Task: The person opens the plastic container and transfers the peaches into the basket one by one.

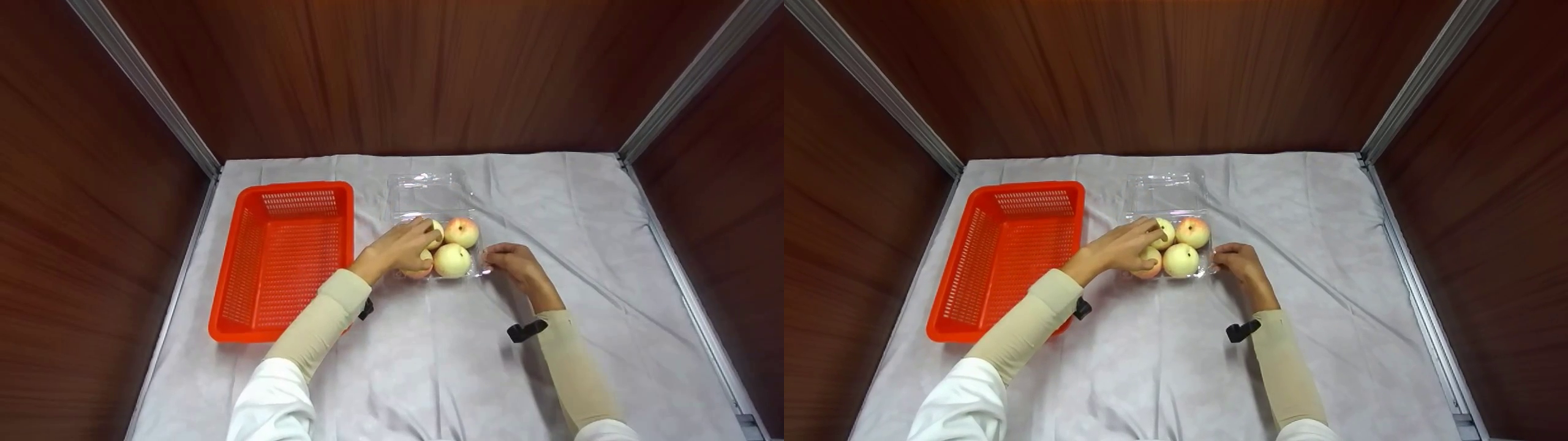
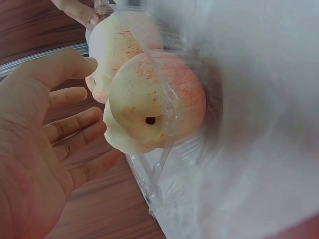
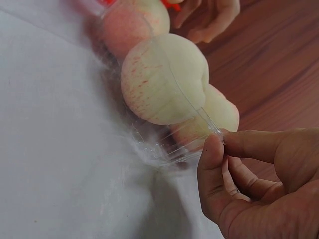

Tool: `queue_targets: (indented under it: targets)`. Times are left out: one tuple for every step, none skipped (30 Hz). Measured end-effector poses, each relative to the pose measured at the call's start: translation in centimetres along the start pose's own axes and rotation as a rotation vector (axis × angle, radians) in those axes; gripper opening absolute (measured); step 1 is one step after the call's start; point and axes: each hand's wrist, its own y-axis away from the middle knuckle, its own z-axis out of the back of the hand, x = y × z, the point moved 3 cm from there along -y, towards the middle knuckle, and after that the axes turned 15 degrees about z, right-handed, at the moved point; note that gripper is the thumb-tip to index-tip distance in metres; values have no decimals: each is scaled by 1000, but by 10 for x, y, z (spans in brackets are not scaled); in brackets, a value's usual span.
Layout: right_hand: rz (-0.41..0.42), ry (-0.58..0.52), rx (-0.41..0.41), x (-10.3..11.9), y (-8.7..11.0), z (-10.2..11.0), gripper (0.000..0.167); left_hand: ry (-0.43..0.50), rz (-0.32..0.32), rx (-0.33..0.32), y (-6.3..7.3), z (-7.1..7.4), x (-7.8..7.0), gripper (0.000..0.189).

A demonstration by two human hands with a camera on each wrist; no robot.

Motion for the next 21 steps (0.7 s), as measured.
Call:
queue_targets:
  targets:
    - [0, 0, 0, 0, 0, 0, 21, 1, 3, 3, 0, 0, 0, 44]
    - [0, 1, 0, 0, 0, 0, 22, 3, 7, 6, 0, -1, 0, 42]
    - [-1, 6, -4, 0, 0, 0, 22, 3, 13, 10, 0, -2, 0, 41]
    - [-1, 7, -4, 0, 0, 0, 22, 2, 18, 13, 0, -2, 0, 40]
    - [1, 5, -2, 0, 0, 0, 21, -1, 22, 15, 1, -3, 0, 39]
    - [1, 5, -3, 0, 0, 0, 19, -5, 27, 17, 1, -4, -1, 39]
    - [0, 4, -7, 0, 0, 0, 17, -10, 32, 19, 1, -4, 0, 39]
    - [1, 2, -4, -1, 0, -1, 15, -12, 36, 20, 1, -5, 0, 38]
    - [1, 0, -6, -1, -1, -1, 13, -12, 38, 20, 2, -6, 0, 38]
    - [3, -1, -4, -1, -1, -1, 12, -9, 42, 19, 2, -6, 0, 37]
    - [2, -7, -6, 0, -1, -1, 10, -7, 46, 19, 2, -7, 0, 37]
    - [1, -7, -8, 0, -1, -1, 9, -8, 51, 19, 3, -7, 0, 37]
    - [3, -7, -3, 0, 0, 0, 9, -8, 57, 18, 3, -8, 0, 37]
    - [4, -10, 0, 0, 0, -1, 9, -7, 64, 19, 3, -8, 0, 38]
    - [3, -13, -6, 0, 0, 0, 7, -9, 70, 20, 3, -9, 1, 39]
    - [4, -15, -7, 0, 0, 0, 7, -13, 78, 23, 3, -9, 1, 40]
    - [4, -17, -8, 0, 0, 0, 6, -17, 85, 28, 3, -10, 1, 41]
    - [6, -15, -6, 0, 0, 0, 5, -23, 92, 32, 3, -10, 2, 42]
    - [6, -19, -12, -1, 0, 0, 5, -27, 98, 37, 3, -11, 2, 42]
    - [6, -21, -14, -1, 0, -1, 5, -33, 103, 44, 4, -11, 2, 42]
    - [6, -21, -11, -1, 0, -1, 5, -39, 108, 50, 4, -12, 2, 42]
